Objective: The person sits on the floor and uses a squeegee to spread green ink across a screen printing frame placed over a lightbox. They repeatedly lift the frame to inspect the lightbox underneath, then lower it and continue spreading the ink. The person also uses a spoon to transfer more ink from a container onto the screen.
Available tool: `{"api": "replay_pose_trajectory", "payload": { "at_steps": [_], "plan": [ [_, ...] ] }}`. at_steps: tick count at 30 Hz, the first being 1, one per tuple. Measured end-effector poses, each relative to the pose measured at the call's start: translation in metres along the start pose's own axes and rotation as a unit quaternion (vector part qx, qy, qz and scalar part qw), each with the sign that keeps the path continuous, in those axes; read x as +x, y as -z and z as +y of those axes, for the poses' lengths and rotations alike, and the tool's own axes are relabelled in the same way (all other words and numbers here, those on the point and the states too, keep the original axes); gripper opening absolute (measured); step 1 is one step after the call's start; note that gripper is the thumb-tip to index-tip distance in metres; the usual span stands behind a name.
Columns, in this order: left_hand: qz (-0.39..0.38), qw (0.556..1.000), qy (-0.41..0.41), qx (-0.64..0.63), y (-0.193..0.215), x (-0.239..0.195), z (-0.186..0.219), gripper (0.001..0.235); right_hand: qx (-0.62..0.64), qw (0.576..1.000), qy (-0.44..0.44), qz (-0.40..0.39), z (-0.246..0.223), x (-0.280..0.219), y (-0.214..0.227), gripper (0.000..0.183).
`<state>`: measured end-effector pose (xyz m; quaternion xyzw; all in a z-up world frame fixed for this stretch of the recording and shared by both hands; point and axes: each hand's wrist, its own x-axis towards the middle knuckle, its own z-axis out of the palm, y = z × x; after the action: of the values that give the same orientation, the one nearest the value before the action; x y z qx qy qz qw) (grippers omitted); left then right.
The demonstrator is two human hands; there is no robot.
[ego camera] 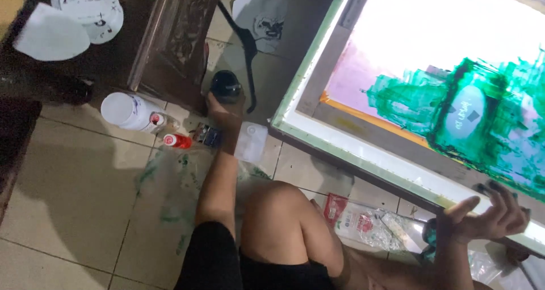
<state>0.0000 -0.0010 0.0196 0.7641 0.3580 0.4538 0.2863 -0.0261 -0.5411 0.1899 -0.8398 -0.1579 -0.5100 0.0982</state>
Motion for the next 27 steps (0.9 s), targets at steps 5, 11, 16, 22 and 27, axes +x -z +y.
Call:
{"api": "replay_pose_trajectory", "payload": {
  "at_steps": [5,11,16,22,27],
  "plan": [
    [-0.083,0.966,-0.014,-0.246,0.031,0.011,0.004,0.081,0.011,0.999,-0.038,-0.014,-0.003,0.006,0.013,0.024],
    [-0.076,0.979,-0.172,-0.084,0.139,0.053,0.146,0.081,0.032,0.99,-0.071,-0.117,-0.017,0.02,0.041,0.026],
    [-0.006,0.935,-0.317,-0.159,0.159,0.014,0.244,0.083,0.345,0.933,-0.063,-0.08,-0.092,0.023,0.04,0.062],
    [-0.128,0.92,-0.287,-0.236,0.145,-0.097,0.346,0.076,0.335,0.93,-0.064,-0.14,-0.13,0.142,0.103,0.041],
    [-0.224,0.884,-0.262,-0.317,0.13,-0.155,0.392,0.078,0.313,0.942,-0.054,-0.104,-0.043,0.152,0.106,0.027]
  ]
}}
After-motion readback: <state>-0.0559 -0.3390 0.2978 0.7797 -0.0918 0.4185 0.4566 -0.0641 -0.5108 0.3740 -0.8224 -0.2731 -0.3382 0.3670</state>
